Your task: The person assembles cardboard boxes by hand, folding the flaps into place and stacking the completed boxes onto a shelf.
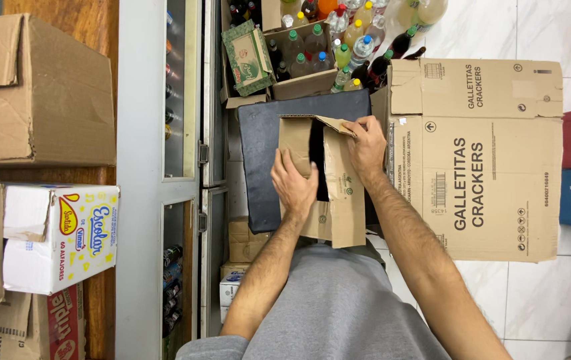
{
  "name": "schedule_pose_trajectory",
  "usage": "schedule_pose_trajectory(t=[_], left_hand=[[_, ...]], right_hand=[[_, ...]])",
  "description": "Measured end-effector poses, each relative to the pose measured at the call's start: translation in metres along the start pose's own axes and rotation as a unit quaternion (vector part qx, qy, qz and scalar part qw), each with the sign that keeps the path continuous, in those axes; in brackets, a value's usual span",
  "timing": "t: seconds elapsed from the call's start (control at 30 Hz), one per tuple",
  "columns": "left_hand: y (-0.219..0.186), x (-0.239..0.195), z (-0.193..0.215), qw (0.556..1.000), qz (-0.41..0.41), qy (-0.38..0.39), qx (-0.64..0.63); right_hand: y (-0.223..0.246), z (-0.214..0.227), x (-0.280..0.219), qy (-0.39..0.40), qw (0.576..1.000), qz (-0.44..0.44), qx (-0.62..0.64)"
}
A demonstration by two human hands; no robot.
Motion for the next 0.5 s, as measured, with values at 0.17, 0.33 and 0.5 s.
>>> schedule_pose_trajectory(t=[0.17,0.33,0.5], left_hand=[[0.019,0.003,0.017,0.992,0.058,0.003,-0.108],[0.053,0.001,0.009,0.986,0.091,-0.063,-0.124],[0.067,-0.003,0.027,0.965,0.137,-0.163,-0.156]], right_hand=[[-0.026,0.008,-0.015,0.0,0.997,-0.041,0.069],[-0.037,0.01,-0.021,-0.009,0.996,-0.032,0.083],[-0.022,0.022,-0.02,-0.035,0.989,-0.017,0.145]])
Point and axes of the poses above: each hand's wrist, its own x-axis towards the middle knuckle, its own z-axis out of the back of the hand, y = z × x, the point moved 8 cm from there along x, towards the middle knuckle, and after that the axes turned 5 degrees about -y, right-handed, at the moved point
